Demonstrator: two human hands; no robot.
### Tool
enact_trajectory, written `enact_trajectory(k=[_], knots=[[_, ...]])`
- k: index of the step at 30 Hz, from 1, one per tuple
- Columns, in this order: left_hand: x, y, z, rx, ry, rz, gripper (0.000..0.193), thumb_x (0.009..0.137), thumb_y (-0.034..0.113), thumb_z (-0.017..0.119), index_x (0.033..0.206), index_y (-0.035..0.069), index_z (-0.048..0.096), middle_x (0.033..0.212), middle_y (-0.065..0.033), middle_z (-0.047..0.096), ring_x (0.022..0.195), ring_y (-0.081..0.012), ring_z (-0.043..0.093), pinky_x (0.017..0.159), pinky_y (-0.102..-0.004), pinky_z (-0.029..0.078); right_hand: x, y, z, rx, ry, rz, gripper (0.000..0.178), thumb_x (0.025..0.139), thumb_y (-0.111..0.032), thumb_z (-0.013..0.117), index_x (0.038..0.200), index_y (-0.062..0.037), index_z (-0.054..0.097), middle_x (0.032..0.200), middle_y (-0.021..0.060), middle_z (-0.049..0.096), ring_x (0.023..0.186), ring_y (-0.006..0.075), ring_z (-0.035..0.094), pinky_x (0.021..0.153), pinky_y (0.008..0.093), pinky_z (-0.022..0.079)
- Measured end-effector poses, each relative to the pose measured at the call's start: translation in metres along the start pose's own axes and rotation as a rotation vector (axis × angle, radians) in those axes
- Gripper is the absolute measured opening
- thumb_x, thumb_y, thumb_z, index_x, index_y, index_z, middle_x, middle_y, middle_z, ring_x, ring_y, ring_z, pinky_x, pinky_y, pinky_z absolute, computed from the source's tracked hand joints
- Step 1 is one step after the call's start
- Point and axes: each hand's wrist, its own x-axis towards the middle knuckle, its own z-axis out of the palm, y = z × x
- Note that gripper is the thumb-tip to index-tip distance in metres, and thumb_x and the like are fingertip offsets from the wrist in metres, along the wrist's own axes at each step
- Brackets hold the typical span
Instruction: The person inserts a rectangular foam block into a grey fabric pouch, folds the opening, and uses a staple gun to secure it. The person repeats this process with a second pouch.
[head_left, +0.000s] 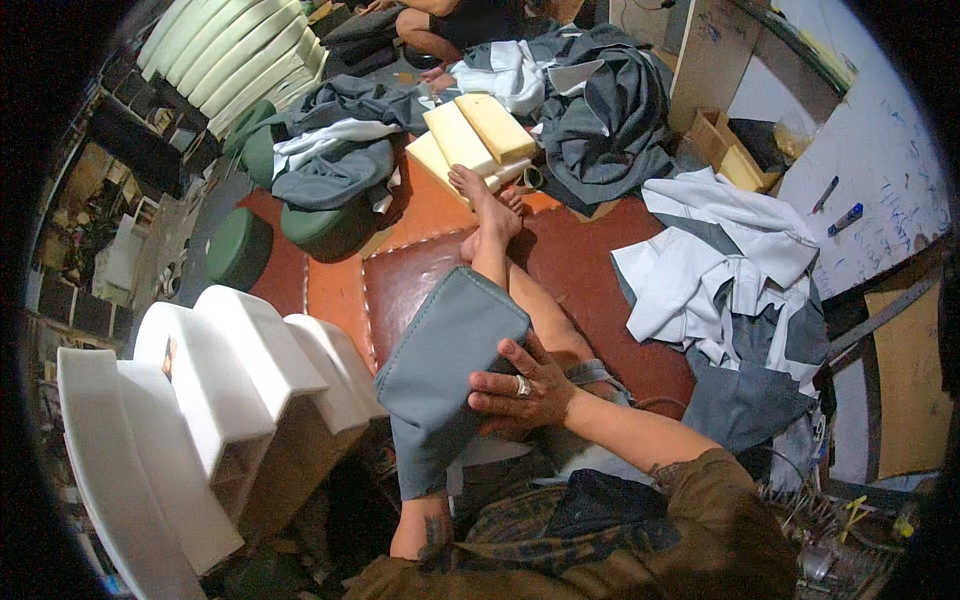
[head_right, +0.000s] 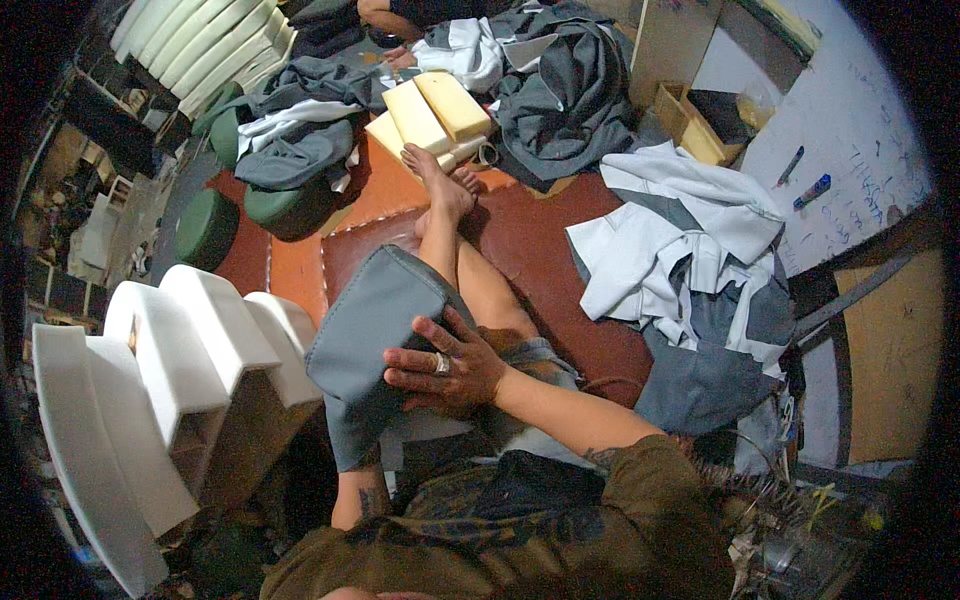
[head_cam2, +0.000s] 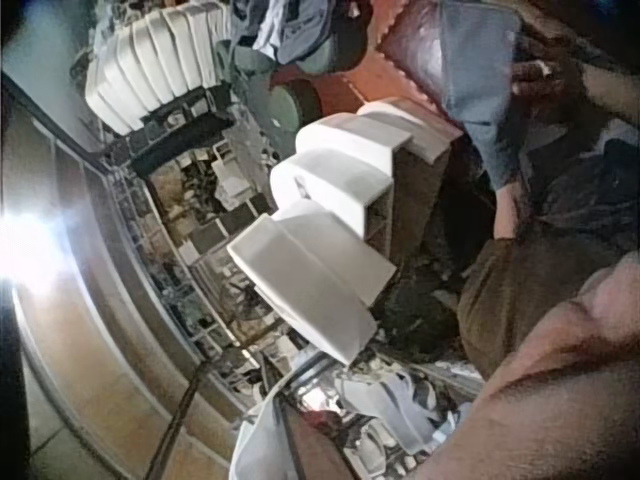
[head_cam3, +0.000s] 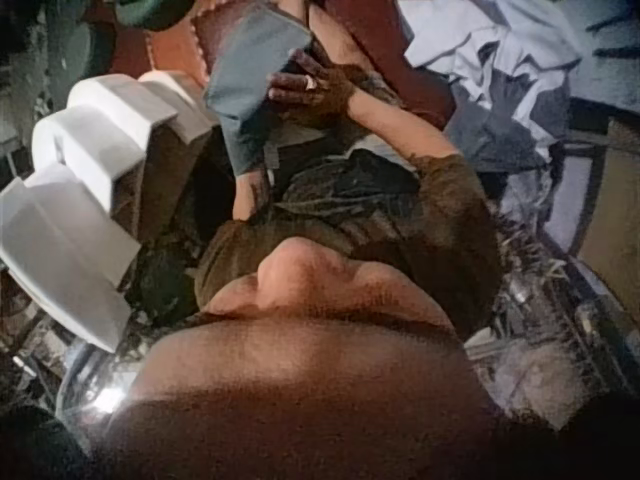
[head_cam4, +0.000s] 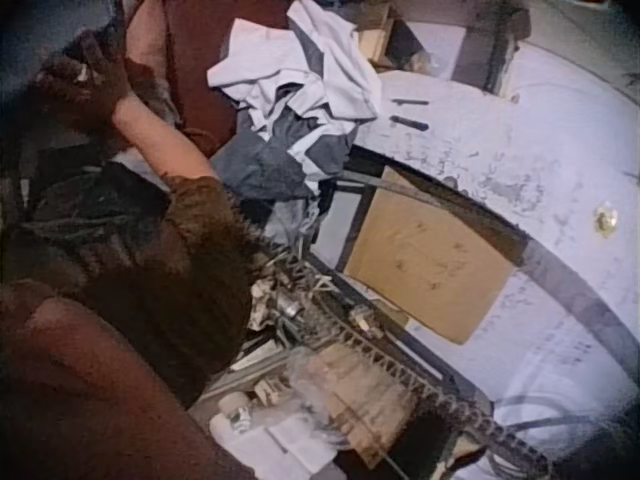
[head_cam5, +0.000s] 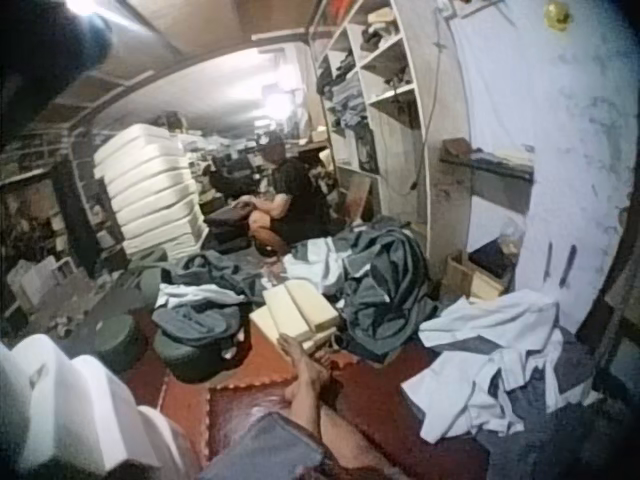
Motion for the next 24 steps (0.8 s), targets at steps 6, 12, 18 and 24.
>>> enact_trajectory(k=[6,12,18,24], knots=[[-0.030,0.010,0.004,-0.136,-0.120,-0.111,0.056,0.107,0.041,0.050,0.148,0.002,0.049,0.150,-0.0120,0.052,0.136,-0.0318,0.052,0.113,-0.0479,0.043,-0.021,-0.014,-0.003,0.148,-0.026,0.091,0.064,0.096,-0.054,0.065,0.151,-0.0223,0.054,0.165,0.0011,0.045,0.158,0.0378,0.026,0.129,0.0592,0.012],[-0.055,0.010,0.015,-0.220,-0.127,-0.212,0.058,0.109,0.043,0.048,0.150,0.003,0.048,0.154,-0.0107,0.050,0.138,-0.0312,0.051,0.114,-0.0486,0.043,-0.010,-0.022,-0.043,0.304,-0.006,0.211,0.045,0.095,-0.040,0.074,0.131,-0.0141,0.066,0.146,0.0108,0.063,0.139,0.0395,0.052,0.118,0.0548,0.036],[-0.073,-0.023,0.026,-0.167,0.043,-0.265,0.059,0.110,0.044,0.046,0.152,0.003,0.047,0.156,-0.0101,0.049,0.140,-0.0302,0.051,0.115,-0.0488,0.043,0.011,-0.040,-0.065,0.888,0.139,1.026,0.035,0.095,-0.037,0.080,0.105,-0.0069,0.066,0.110,0.0069,0.072,0.098,0.0211,0.067,0.087,0.0379,0.054],[-0.069,-0.020,0.013,-0.009,-0.195,-0.129,0.051,0.108,0.036,0.053,0.149,0.007,0.052,0.149,-0.0118,0.056,0.138,-0.0254,0.053,0.111,-0.0443,0.044,0.024,-0.047,-0.081,1.424,-0.396,1.493,0.038,0.100,-0.026,0.075,0.123,0.0034,0.069,0.119,0.0060,0.073,0.109,0.0131,0.065,0.096,0.0320,0.053]])
